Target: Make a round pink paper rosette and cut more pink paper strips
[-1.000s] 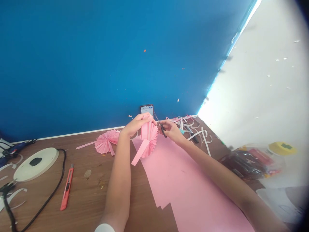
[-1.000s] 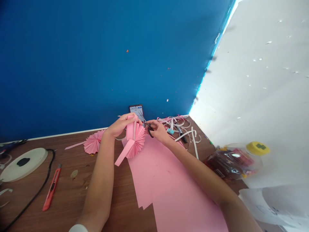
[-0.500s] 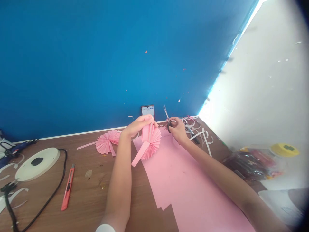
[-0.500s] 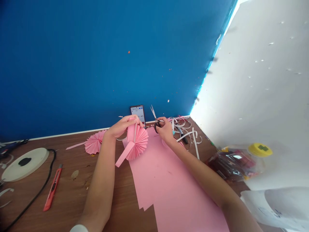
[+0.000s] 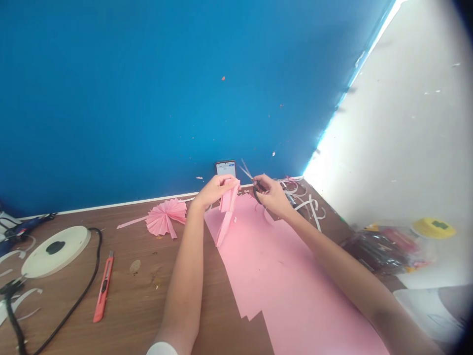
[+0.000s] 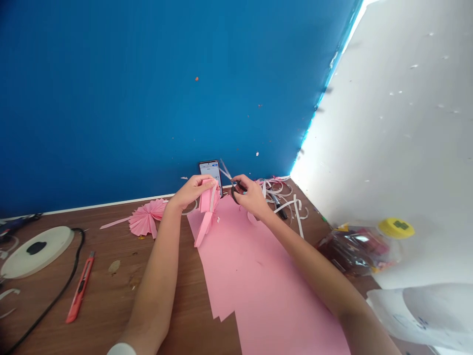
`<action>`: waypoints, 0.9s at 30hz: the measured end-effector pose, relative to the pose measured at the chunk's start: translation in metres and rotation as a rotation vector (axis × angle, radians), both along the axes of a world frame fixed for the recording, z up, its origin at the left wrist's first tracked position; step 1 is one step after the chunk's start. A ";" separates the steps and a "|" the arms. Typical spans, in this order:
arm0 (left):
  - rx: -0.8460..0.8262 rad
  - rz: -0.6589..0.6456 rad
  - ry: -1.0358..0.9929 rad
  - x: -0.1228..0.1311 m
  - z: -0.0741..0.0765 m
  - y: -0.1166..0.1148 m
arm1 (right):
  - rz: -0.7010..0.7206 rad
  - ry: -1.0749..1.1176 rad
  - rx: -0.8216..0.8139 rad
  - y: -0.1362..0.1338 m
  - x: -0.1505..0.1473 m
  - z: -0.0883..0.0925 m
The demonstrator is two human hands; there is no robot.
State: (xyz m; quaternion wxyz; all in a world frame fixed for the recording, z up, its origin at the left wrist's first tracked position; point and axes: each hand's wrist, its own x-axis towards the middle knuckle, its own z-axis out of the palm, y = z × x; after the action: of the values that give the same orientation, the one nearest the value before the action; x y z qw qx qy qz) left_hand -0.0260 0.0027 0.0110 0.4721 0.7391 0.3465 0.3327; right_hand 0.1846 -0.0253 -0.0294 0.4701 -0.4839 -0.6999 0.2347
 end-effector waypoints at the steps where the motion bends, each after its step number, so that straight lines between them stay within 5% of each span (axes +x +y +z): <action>1: 0.016 0.007 0.007 0.001 -0.001 0.001 | 0.044 -0.037 -0.005 -0.002 0.000 0.005; 12: 0.069 -0.063 0.100 -0.006 0.000 0.004 | 0.164 -0.408 0.094 -0.010 0.015 0.028; 27: 0.020 -0.070 0.087 0.001 0.000 0.000 | 0.177 -0.474 0.072 -0.017 0.020 0.037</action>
State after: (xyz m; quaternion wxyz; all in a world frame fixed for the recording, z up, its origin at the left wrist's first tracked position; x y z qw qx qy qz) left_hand -0.0253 0.0032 0.0110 0.4605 0.7692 0.3372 0.2873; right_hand 0.2050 -0.0422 0.0075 0.2874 -0.4451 -0.8381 0.1300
